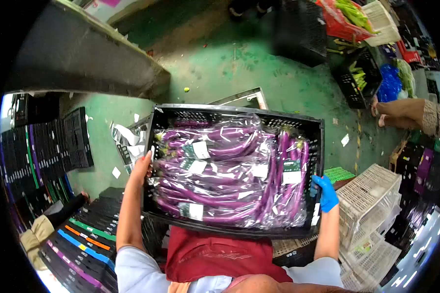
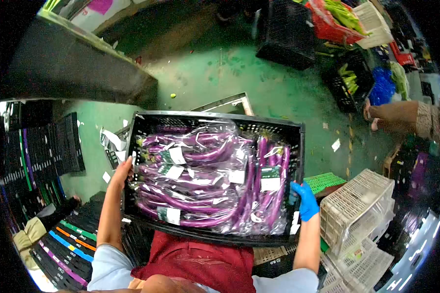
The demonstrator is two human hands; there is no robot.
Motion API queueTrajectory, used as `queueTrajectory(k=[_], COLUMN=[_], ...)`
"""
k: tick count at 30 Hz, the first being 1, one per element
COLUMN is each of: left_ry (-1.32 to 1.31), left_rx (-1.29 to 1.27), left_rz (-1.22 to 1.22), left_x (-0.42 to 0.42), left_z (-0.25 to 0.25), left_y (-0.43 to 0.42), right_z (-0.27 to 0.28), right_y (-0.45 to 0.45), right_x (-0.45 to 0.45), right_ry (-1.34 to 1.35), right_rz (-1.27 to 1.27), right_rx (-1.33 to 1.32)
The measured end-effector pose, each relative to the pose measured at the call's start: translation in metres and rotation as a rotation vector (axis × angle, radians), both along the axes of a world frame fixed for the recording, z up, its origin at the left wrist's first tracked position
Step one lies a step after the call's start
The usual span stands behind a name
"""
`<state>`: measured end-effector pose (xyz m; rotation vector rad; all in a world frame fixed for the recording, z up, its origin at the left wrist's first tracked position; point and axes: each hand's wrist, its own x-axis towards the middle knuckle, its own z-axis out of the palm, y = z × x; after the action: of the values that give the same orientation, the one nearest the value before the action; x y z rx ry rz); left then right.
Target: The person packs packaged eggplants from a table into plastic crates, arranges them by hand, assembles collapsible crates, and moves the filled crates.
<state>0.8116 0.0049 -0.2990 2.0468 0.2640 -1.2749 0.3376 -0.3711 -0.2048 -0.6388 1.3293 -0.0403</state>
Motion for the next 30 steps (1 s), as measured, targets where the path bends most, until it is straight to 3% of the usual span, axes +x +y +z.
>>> queueTrajectory(k=[1,3,5,7,11,13,15,19,21,22,24,25,26,30], left_ry=[-0.040,-0.026,-0.116,-0.154,-0.182,-0.204,-0.189,-0.177,-0.136,-0.091,-0.193,-0.118,0.005,0.009], left_rx=[-0.010,-0.049,0.000,0.049,0.088,0.130,0.238,0.238,0.264,0.361,-0.033,-0.063,-0.059,-0.093], left_rz=[-0.047,-0.036,-0.035,-0.009,0.015,0.063,0.108,0.168,0.182,0.189,0.340,0.242,0.253,0.245], left_x=[0.011,0.015,0.013,0.005,-0.007,-0.013,-0.014,-0.013,0.005,0.008,0.004,-0.002,0.010,-0.011], left_z=[0.003,0.060,0.094,0.131,0.157,0.153,0.144,0.163,0.148,0.147,0.122,0.141,0.117,0.133], left_y=[-0.003,-0.016,0.002,0.026,0.089,0.126,0.166,0.218,0.265,0.280,0.349,0.345,0.381,0.396], right_z=[0.017,0.044,0.041,0.065,0.079,0.077,0.047,0.002,0.014,0.039,0.060,0.060,0.071,0.118], right_y=[0.013,0.044,0.079,0.112,0.139,0.147,0.151,0.147,0.160,0.165,0.177,0.186,0.197,0.228], right_x=[-0.001,-0.003,-0.030,-0.033,-0.016,0.014,0.029,0.079,0.122,0.142,0.178,0.194,0.207,0.242], right_ry=[-0.030,0.059,0.141,0.159,0.133,0.228,-0.015,0.080,0.109,0.053,-0.014,-0.019,-0.003,-0.062], right_rz=[-0.054,-0.082,-0.062,-0.164,-0.122,-0.018,0.090,0.525,0.493,0.515,0.590,0.646,0.651,0.659], right_rx=[0.007,-0.094,-0.222,-0.137,-0.158,-0.264,-0.326,-0.313,-0.612,-0.586,-0.623,-0.685,-0.753,-0.915])
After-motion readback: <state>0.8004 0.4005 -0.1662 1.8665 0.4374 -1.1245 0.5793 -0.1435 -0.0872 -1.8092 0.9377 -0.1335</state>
